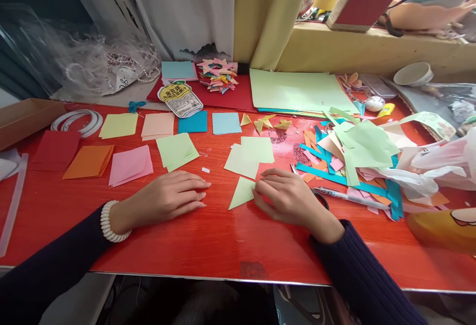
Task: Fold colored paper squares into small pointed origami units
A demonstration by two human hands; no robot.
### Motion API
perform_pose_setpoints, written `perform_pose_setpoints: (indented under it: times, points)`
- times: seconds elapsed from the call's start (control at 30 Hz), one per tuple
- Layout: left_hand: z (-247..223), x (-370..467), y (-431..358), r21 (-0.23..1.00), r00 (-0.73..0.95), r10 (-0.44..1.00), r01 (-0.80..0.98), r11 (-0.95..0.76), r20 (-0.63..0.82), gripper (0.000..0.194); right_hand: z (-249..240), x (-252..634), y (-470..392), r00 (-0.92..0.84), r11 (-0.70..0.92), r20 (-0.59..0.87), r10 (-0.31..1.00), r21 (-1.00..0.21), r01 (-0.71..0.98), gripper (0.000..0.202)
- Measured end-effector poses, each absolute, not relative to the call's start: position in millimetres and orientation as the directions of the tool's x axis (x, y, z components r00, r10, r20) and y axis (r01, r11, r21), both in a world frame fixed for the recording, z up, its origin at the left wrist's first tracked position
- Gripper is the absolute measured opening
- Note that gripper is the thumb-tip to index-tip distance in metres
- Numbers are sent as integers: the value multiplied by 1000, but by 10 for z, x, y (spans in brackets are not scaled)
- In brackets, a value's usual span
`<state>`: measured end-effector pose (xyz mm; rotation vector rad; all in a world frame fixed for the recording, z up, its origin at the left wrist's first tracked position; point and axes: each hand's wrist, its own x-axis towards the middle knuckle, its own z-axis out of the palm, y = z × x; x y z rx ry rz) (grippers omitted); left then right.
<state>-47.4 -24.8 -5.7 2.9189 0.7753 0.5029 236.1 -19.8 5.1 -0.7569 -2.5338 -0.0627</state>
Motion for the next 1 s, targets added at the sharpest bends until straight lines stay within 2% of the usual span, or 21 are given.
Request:
perform_pose_setpoints:
  times: [0.1,0.23,0.3,0.4,0.57,0.8,0.9,1.0]
  points:
    - [-81,-436,-284,118,814,510,498,-859,276,30,37,2311,-235,-731,837,413,543,-203,507,11]
    - [-102,-367,-319,111,802,535,526,-843,264,55,-27,2096,-371,-829,880,324,456,-302,366,26]
    - [-107,-350,-322,111,830,504,493,-863,239,53,-48,2009,-427,-883,897,259,393,-321,305,34]
    - [-122,-354,-314,113,850,478,464,-879,221,42,-44,1987,-449,-901,896,216,375,-334,293,38]
    - [-153,-373,-303,113,852,482,469,-876,205,41,26,2095,-425,-882,888,260,394,-356,292,37]
    - [-107,-366,-319,189,821,554,528,-828,139,51,62,2100,-483,-818,899,450,359,-402,174,37]
    - [-94,-362,-320,229,813,569,534,-814,127,47,37,2096,-491,-820,902,453,350,-400,164,35]
    - [-94,-352,-314,252,807,572,529,-810,145,43,19,2085,-492,-853,895,390,346,-411,174,35]
